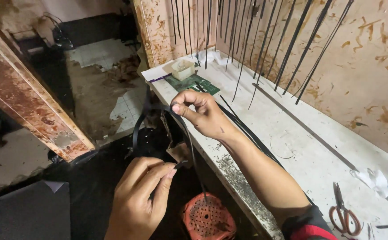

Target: Hanging long black cords on a line with clothespins and then assembling small parts onto the ends of the cords.

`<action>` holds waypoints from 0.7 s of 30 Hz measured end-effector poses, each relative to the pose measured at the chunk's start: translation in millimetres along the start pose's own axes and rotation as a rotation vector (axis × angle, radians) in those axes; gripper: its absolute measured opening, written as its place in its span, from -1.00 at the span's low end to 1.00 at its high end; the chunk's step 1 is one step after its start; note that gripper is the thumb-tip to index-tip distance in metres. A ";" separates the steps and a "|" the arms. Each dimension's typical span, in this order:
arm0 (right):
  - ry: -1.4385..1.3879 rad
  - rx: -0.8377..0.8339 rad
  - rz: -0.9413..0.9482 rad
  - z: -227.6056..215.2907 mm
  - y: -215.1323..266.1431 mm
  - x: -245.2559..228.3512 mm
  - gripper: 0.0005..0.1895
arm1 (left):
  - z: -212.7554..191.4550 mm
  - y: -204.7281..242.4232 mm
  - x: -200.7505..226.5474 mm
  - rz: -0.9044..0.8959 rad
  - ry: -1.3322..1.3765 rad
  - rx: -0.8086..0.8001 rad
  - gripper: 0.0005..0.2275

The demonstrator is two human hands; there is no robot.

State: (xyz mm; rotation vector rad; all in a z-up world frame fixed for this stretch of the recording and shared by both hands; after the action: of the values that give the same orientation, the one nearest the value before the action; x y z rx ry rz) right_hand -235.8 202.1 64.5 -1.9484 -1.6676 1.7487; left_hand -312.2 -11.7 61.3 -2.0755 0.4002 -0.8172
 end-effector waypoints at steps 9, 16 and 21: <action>0.012 0.046 -0.057 -18.1 -31.2 22.6 -0.85 | 29.9 -18.9 -5.2 0.032 -0.083 0.031 -0.91; -0.037 0.111 -0.132 -32.8 -67.6 25.8 -0.86 | 30.7 -41.1 1.1 0.034 -0.068 0.022 -0.90; 0.007 0.155 -0.133 -38.9 -82.4 16.6 -0.82 | 29.6 -49.8 -4.0 0.121 -0.057 0.033 -0.87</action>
State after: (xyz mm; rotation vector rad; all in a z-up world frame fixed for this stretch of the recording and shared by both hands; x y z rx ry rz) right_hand -264.9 271.0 119.1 -1.7354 -1.5674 1.7620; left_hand -295.7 37.5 87.3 -2.0186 0.4732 -0.6877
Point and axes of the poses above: each hand's wrist, its own y-axis away from the middle knuckle, its own z-axis out of the palm, x = y × z, the point moved 4 cm from there along -y, towards the middle knuckle, and after that the axes turned 8 degrees about y, right-handed, at the moved point
